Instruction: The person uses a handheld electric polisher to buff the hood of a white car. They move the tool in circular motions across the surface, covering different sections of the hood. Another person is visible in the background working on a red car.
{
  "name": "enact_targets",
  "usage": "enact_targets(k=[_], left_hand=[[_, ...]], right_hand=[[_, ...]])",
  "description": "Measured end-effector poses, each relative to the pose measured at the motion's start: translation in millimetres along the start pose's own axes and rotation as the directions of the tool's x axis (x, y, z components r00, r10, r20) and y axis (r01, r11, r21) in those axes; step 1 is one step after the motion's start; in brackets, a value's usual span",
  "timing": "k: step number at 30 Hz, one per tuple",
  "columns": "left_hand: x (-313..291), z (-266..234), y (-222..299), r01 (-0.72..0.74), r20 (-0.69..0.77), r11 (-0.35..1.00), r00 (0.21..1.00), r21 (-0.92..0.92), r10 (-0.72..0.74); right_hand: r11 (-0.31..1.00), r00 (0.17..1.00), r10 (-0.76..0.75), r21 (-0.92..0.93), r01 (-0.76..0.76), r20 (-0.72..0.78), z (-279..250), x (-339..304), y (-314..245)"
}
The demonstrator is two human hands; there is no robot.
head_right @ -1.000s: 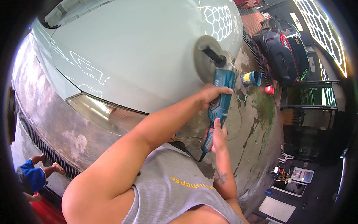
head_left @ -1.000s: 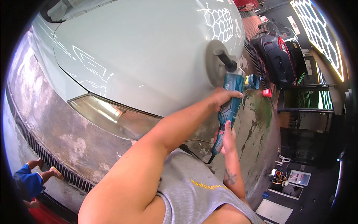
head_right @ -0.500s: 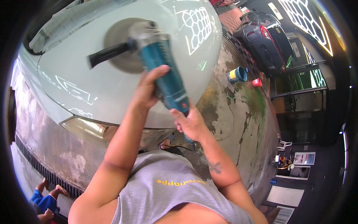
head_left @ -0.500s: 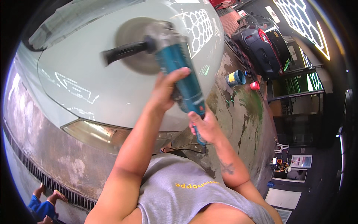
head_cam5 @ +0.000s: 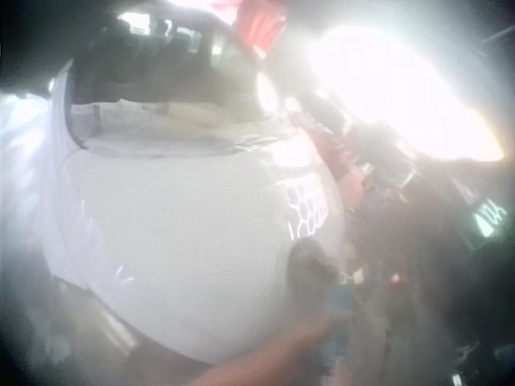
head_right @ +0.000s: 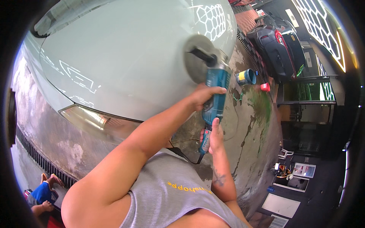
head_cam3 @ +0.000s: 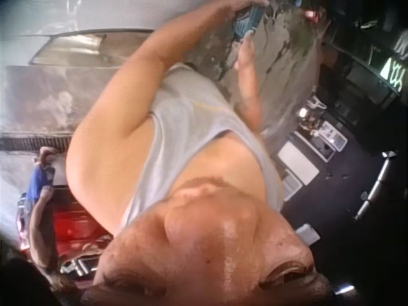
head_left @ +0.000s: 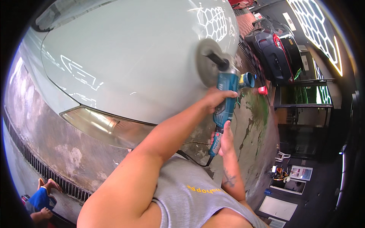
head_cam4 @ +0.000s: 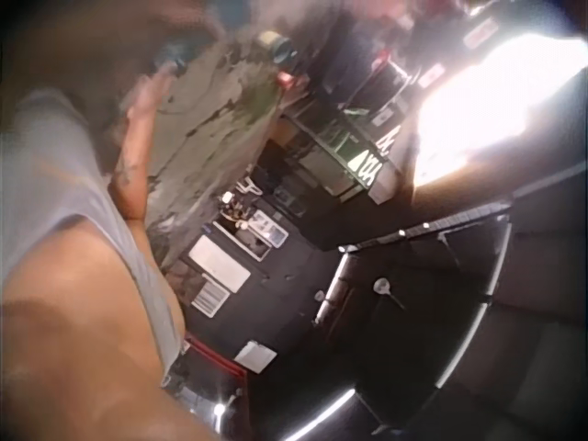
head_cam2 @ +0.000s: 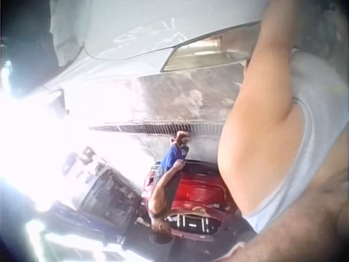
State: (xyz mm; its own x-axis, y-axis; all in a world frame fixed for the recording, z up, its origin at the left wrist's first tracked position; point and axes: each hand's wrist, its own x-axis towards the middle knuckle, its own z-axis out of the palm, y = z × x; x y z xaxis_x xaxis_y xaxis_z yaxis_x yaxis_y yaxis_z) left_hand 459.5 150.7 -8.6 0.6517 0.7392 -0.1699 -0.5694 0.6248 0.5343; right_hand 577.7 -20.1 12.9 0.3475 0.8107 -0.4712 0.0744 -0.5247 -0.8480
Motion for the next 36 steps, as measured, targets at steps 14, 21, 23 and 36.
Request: enact_targets(k=[14,21,23,36], left_hand=[[-6.9,12.2,-50.8,0.049,-0.127,0.992,0.991,0.114,-0.034],[-50.8,22.0,-33.6,-0.135,-0.135,0.99,0.981,0.031,0.138],[-25.6,14.7,-17.8,-0.128,-0.1,0.992,0.987,0.001,0.128],[-37.6,16.5,-11.3,-0.231,-0.082,0.973,0.969,0.009,0.231]], right_hand=[[0.999,0.999,0.046,0.029,-0.046,0.023,-35.8,-22.6,42.8],[0.989,0.994,-0.051,-0.131,0.063,0.096,-50.2,-38.0,12.3],[0.977,0.992,-0.085,-0.188,0.102,0.096,-37.8,-19.0,-19.2],[0.969,0.992,-0.019,-0.244,0.049,0.125,-51.7,-27.3,-38.1]])
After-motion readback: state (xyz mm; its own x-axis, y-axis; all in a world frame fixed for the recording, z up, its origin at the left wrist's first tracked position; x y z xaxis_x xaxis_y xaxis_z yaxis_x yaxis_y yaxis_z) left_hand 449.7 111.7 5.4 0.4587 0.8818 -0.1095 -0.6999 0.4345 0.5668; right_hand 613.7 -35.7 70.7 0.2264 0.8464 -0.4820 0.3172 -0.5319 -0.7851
